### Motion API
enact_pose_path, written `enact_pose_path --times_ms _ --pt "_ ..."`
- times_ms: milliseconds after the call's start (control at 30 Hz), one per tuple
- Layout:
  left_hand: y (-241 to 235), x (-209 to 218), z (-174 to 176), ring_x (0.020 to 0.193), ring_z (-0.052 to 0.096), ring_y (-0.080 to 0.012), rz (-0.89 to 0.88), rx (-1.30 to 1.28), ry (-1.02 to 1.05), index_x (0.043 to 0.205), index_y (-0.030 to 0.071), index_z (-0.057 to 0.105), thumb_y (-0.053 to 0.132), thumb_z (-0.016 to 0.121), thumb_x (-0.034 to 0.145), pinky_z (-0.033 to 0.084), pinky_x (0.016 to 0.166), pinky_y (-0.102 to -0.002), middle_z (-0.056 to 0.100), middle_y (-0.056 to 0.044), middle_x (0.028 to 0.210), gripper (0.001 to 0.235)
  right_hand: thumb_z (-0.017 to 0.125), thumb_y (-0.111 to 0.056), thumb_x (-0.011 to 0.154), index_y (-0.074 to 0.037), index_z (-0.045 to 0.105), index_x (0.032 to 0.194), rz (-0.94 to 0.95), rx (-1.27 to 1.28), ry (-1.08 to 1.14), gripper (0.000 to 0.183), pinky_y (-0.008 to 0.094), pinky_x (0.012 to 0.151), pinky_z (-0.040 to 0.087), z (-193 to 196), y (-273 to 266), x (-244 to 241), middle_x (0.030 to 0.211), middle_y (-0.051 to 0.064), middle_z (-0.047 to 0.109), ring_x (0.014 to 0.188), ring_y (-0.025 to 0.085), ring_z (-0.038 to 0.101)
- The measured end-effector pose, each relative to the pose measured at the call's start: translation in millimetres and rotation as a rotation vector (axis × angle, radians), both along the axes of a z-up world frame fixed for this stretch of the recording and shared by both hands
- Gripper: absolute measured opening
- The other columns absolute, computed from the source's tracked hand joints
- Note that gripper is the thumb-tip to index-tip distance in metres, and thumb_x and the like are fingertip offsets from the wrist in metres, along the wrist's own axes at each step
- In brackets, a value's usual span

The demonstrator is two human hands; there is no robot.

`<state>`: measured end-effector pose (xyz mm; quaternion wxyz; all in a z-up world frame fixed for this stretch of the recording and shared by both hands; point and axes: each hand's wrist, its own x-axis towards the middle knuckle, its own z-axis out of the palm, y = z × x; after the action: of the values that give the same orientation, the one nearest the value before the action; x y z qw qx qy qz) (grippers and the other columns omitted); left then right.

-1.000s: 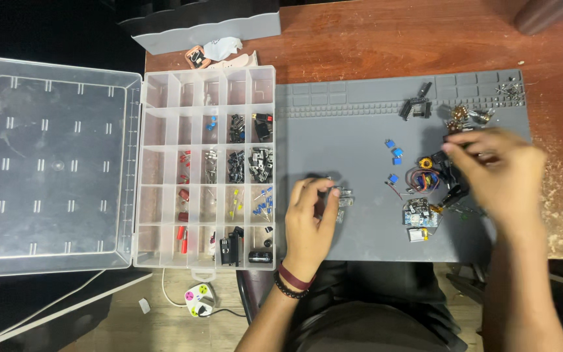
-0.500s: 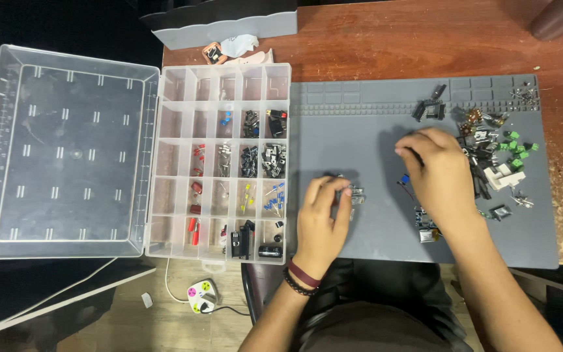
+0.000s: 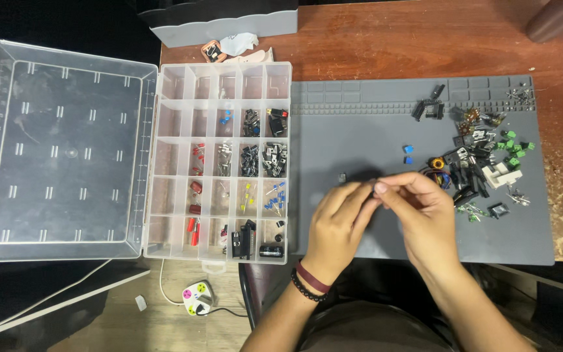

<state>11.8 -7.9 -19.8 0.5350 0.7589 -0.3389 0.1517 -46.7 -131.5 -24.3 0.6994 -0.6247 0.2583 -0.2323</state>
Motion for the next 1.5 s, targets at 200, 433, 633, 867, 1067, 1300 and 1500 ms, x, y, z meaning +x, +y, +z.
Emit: enact_pose_path --times_ms 200,433,633,867,1067,1300,1500 --pt "3 -7 -1 0.089 0.076 -0.0229 0.018 -0.041 0.040 0.108 0.008 0.078 0.011 0.079 0.091 0.063 0.076 -0.032 0.075 -0.005 0.097 0.017 0.076 0.002 0.091 0.003 0.074 0.098 -0.089 0.001 0.000 0.008 0.022 0.070 0.050 -7 12 -8 0.084 0.015 0.074 0.075 0.017 0.068" --pt "12 -3 10 0.081 0.075 -0.0244 -0.066 -0.008 0.166 0.100 0.007 0.077 0.013 0.068 0.100 0.062 0.070 -0.035 0.073 -0.004 0.088 0.010 0.074 0.004 0.092 0.006 0.073 0.098 -0.047 -0.096 -0.017 0.006 0.026 0.070 0.052 3 14 -10 0.083 0.017 0.072 0.076 0.017 0.064" --pt "19 -4 11 0.064 0.062 -0.0280 -0.178 -0.168 0.447 0.089 0.005 0.065 0.012 0.051 0.107 0.056 0.060 -0.038 0.055 -0.005 0.065 0.024 0.084 -0.003 0.080 -0.007 0.083 0.095 0.191 -0.707 -0.073 0.015 0.030 0.070 0.058 50 6 -7 0.087 0.008 0.078 0.073 0.021 0.072" --pt "21 -3 0 0.060 0.065 -0.0164 -0.334 -0.271 0.745 0.093 -0.001 0.069 0.006 0.055 0.106 0.051 0.051 -0.028 0.058 -0.009 0.074 0.020 0.082 -0.003 0.081 -0.006 0.080 0.093 0.246 -0.749 -0.113 0.012 0.034 0.068 0.059 51 1 -9 0.085 0.009 0.076 0.069 0.023 0.070" --pt "16 -4 24 0.077 0.074 -0.0207 -0.191 -0.253 0.608 0.113 0.003 0.074 0.005 0.067 0.099 0.060 0.062 -0.029 0.070 -0.012 0.095 0.015 0.078 -0.003 0.090 -0.001 0.076 0.090 0.130 -0.547 -0.078 0.002 0.034 0.068 0.057 29 1 -8 0.079 0.012 0.072 0.068 0.019 0.064" --pt "16 0 14 0.075 0.073 -0.0201 -0.121 -0.181 0.441 0.109 0.014 0.081 0.011 0.078 0.091 0.061 0.065 -0.031 0.077 -0.006 0.095 0.018 0.069 -0.005 0.098 0.000 0.071 0.084 0.140 -0.156 -0.004 0.015 0.030 0.065 0.056 14 5 -13 0.072 0.012 0.070 0.072 0.016 0.064" --pt "14 -2 18 0.065 0.065 -0.0148 -0.134 -0.226 0.629 0.106 0.007 0.080 0.011 0.076 0.094 0.056 0.061 -0.027 0.071 -0.009 0.076 0.013 0.072 0.000 0.094 0.003 0.074 0.104 0.122 -0.499 -0.036 0.011 0.036 0.074 0.059 36 9 -10 0.084 0.018 0.070 0.078 0.022 0.071"
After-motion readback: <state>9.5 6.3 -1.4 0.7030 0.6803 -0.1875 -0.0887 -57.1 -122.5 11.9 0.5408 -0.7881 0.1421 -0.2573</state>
